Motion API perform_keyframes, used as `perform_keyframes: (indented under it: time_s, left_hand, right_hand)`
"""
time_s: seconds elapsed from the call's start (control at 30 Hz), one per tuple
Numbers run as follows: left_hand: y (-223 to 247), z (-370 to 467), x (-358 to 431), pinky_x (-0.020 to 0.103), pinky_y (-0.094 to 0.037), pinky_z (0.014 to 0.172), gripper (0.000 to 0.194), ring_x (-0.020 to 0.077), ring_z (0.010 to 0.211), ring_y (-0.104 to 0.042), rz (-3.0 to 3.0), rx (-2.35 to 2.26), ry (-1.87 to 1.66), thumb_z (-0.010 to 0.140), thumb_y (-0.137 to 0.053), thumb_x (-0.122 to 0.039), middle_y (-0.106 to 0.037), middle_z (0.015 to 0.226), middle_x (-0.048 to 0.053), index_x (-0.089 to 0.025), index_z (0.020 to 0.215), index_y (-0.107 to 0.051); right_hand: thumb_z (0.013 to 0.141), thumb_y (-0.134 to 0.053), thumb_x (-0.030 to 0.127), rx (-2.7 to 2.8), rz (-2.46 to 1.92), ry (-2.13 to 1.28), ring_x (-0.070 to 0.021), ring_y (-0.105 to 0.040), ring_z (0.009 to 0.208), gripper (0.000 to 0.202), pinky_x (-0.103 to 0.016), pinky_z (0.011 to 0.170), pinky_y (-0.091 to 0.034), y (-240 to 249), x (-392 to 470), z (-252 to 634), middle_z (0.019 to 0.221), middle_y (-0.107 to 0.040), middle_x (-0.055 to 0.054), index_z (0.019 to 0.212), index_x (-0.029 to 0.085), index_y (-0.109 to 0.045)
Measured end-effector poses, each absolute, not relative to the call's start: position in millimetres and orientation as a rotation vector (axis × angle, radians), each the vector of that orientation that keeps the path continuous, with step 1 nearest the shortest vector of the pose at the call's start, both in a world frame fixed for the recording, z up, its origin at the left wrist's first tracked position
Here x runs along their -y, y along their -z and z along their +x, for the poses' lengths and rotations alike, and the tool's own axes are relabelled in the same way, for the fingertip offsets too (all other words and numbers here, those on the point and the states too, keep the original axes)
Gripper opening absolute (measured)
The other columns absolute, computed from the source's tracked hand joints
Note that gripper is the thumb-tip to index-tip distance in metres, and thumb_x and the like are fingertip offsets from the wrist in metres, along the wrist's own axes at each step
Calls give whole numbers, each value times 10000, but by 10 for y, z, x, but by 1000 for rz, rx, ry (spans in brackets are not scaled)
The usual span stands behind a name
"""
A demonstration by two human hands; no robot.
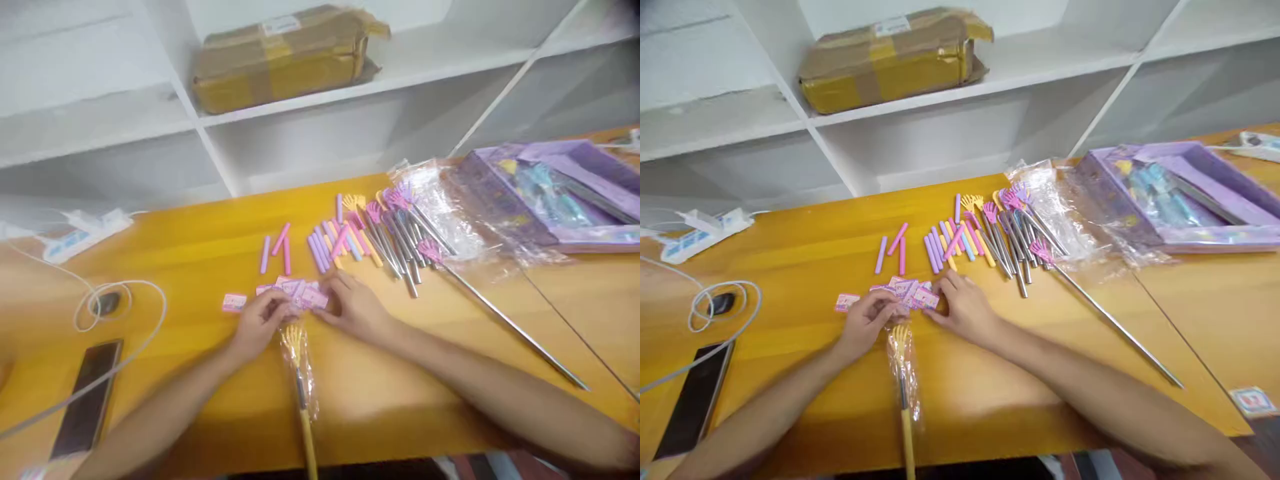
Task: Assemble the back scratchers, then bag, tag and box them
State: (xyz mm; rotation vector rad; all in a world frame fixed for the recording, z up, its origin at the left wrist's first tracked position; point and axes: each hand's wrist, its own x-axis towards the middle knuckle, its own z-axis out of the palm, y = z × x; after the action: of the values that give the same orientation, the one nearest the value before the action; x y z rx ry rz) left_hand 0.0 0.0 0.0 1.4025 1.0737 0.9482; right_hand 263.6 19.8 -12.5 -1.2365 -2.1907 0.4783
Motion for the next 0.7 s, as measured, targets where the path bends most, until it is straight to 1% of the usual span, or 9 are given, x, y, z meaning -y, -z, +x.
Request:
perform_keyframes:
  time_s: [0.1,0.17,0.23,0.33,0.4,0.47,0.5,0.63,0.7]
  left_hand:
    - [12,-28,15,295,-624,757,249,183,820,-758,1440,-1106,-924,1018,-686,-436,-753,936,55,-193,1067,-667]
    - [15,-39,29,290,-613,732,248,170,764,-745,1419,-1093,-898,1032,-664,-435,-752,895,45,-193,1088,-661]
    - [10,-44,44,291,-609,722,249,157,710,-729,1381,-1073,-875,1046,-639,-439,-744,838,25,-197,1106,-655]
    - [-14,-49,55,289,-603,701,280,163,691,-726,1348,-1073,-847,1047,-629,-468,-732,760,10,-197,1114,-652]
    - [-33,-49,55,282,-593,676,313,174,681,-734,1345,-1079,-817,1048,-620,-495,-718,711,5,-191,1116,-657]
    - [-46,-41,56,263,-566,638,338,172,653,-730,1344,-1086,-789,1050,-612,-511,-713,692,5,-185,1119,-666]
    - [-51,-32,58,252,-547,618,348,165,633,-719,1345,-1092,-772,1049,-612,-516,-715,695,7,-181,1119,-673]
    - [-78,28,82,237,-509,619,368,153,645,-691,1333,-1100,-716,1040,-624,-523,-726,733,16,-174,1118,-713]
    - [-101,58,88,240,-500,633,375,152,658,-679,1331,-1103,-696,1035,-626,-526,-724,743,16,-176,1117,-732]
  right_hand:
    - [1008,-694,305,2144,-1139,-627,-176,-575,766,218,-300,701,-443,146,-190,2681,880,-616,-24,961,213,-502]
    - [1069,-584,264,2117,-1065,-709,-143,-522,675,189,-270,633,-412,132,-175,2699,797,-573,4,929,219,-465]
    - [1093,-539,240,2094,-997,-747,-127,-495,639,194,-252,598,-402,96,-156,2708,774,-547,17,924,224,-445]
    - [1093,-549,208,2063,-882,-664,-127,-526,677,134,-242,619,-453,36,-126,2713,826,-567,-1,972,218,-493]
    - [1092,-543,174,2067,-754,-547,-146,-606,786,38,-255,702,-522,4,-98,2713,907,-628,-40,1073,204,-557]
    - [1090,-555,169,2105,-612,-404,-169,-662,891,100,-278,775,-562,-24,-53,2705,987,-683,-78,1181,190,-591]
    - [1093,-558,180,2130,-556,-358,-171,-678,901,115,-280,779,-568,-40,-24,2696,998,-702,-81,1200,188,-600]
    - [1135,-504,261,2231,-532,-457,-137,-693,784,145,-261,713,-553,-121,95,2630,933,-744,-34,1188,198,-623]
    - [1128,-511,240,2275,-486,-424,-141,-723,872,158,-271,760,-562,-159,127,2591,1002,-772,-44,1178,197,-655]
